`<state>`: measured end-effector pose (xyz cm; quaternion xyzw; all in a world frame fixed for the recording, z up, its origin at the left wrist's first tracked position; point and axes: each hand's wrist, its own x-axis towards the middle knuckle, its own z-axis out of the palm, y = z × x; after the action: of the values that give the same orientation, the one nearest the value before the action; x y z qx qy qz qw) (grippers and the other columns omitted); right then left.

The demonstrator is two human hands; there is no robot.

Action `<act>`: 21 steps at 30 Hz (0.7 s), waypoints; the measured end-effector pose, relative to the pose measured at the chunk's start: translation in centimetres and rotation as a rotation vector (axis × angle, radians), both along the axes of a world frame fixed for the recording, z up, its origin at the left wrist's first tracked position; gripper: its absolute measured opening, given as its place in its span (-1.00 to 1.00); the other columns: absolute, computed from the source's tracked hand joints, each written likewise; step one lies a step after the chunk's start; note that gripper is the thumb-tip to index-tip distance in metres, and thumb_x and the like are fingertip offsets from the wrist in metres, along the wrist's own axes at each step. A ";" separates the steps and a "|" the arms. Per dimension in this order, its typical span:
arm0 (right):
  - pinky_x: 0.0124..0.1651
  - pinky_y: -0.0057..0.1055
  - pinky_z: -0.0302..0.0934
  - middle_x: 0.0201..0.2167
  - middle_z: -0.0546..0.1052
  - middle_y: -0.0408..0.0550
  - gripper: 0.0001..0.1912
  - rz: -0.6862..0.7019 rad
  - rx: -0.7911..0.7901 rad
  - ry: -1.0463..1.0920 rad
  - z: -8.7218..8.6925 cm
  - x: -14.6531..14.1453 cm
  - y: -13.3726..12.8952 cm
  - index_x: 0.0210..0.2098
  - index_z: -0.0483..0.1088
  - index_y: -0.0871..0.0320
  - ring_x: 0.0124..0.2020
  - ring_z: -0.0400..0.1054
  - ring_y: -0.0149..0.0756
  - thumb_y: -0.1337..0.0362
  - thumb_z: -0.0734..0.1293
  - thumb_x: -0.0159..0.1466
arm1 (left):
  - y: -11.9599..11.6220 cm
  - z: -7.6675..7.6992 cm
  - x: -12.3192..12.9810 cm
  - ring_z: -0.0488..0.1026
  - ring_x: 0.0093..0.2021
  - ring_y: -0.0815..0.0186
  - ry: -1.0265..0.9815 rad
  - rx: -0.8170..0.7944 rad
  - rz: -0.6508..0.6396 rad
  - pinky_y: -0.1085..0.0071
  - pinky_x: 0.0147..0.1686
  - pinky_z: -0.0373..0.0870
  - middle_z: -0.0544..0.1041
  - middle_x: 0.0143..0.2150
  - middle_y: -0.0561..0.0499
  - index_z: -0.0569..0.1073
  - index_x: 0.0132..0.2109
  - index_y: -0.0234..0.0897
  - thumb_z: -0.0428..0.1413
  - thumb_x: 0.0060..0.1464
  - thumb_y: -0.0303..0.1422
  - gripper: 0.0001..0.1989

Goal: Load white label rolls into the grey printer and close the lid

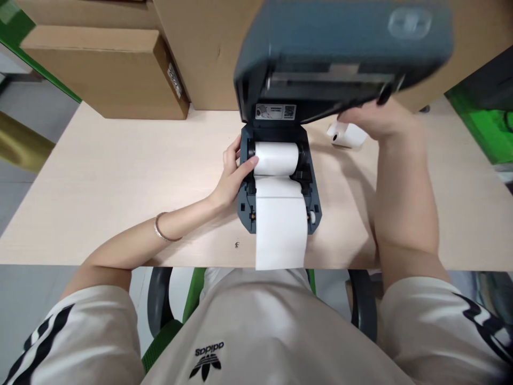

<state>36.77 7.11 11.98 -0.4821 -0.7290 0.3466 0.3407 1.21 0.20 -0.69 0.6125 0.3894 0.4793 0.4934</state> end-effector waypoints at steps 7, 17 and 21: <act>0.69 0.01 0.39 0.29 0.81 -0.07 -0.08 -0.202 0.033 0.150 -2.4 -4.5 0.7 0.31 0.70 0.02 0.35 0.64 -0.08 -0.59 0.21 0.55 | 0.7 -0.5 -1.6 0.29 0.75 -0.26 0.010 -0.022 -0.054 -0.07 0.58 0.60 0.28 0.80 -0.06 0.32 0.67 0.19 0.44 0.13 -0.17 0.01; 0.50 0.13 0.38 0.30 0.59 0.29 -0.46 -0.517 0.490 -0.222 -0.8 -6.6 -1.8 0.11 0.45 0.00 0.22 0.51 0.11 -0.33 0.32 0.55 | 1.2 -1.3 -1.8 0.43 0.61 -0.26 0.071 0.043 0.018 -0.03 0.45 0.63 0.55 0.53 -0.09 0.44 0.67 0.19 0.45 0.13 -0.15 -0.02; 0.28 0.16 0.47 -0.08 0.65 0.14 -0.69 -0.259 0.571 -0.564 1.0 -8.6 -4.6 -0.16 0.43 -0.03 0.03 0.58 0.14 -0.09 0.33 0.56 | 1.4 -1.5 -1.8 0.45 0.56 -0.25 0.089 0.053 0.033 -0.05 0.42 0.62 0.57 0.48 -0.10 0.44 0.68 0.15 0.44 0.14 -0.14 -0.02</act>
<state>28.14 2.50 12.97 -0.5320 -0.7938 -0.0606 0.2883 -0.56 1.62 -2.22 0.6394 0.4084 0.4699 0.4512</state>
